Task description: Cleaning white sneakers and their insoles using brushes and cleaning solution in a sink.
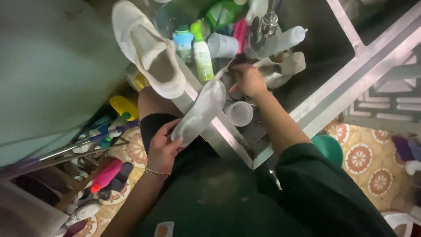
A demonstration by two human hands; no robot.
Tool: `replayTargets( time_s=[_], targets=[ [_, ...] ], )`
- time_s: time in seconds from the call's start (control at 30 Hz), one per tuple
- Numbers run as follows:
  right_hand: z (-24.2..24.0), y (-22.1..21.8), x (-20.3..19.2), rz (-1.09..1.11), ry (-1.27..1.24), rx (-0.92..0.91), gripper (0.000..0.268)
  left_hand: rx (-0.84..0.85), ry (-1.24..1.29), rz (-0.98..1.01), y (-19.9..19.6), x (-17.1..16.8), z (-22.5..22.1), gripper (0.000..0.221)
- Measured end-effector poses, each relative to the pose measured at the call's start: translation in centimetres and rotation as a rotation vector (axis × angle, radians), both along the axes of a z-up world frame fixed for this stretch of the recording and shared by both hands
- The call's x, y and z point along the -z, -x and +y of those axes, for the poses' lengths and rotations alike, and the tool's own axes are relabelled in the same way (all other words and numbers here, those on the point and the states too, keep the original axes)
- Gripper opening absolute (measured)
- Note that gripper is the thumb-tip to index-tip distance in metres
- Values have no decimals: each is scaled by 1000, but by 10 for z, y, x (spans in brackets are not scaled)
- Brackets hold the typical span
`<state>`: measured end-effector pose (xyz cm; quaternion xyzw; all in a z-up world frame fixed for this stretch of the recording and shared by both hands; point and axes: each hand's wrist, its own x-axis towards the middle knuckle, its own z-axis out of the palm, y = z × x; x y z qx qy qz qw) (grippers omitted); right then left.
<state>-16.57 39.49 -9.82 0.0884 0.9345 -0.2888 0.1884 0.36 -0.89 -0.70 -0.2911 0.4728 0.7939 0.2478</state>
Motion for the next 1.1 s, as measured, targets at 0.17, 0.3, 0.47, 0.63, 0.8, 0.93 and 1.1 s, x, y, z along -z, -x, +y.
replayTargets(
  time_s=[0.17,0.3,0.47,0.63,0.8,0.93,1.1],
  targets=[
    [-10,-3,66,-130,-460,-580,24,-14,161,19,-9,-16,-3,57],
    [-24,9,112,-97,-914,-1026,21,109,235,62,10,-67,4,37],
    [-29,24,80,-124,-851,-1019,19,229,294,79,7,-66,-2,40],
    [4,11,-54,-128,-386,-477,15,291,310,142,-8,-46,-3,49],
    [71,-41,-126,93,163,24,40,313,326,424,-3,-34,12,53],
    [27,-77,-144,-90,68,-53,33,348,310,481,4,-27,23,54],
    [-7,-78,-73,-472,-339,-331,32,374,305,538,7,-14,29,63]
  ],
)
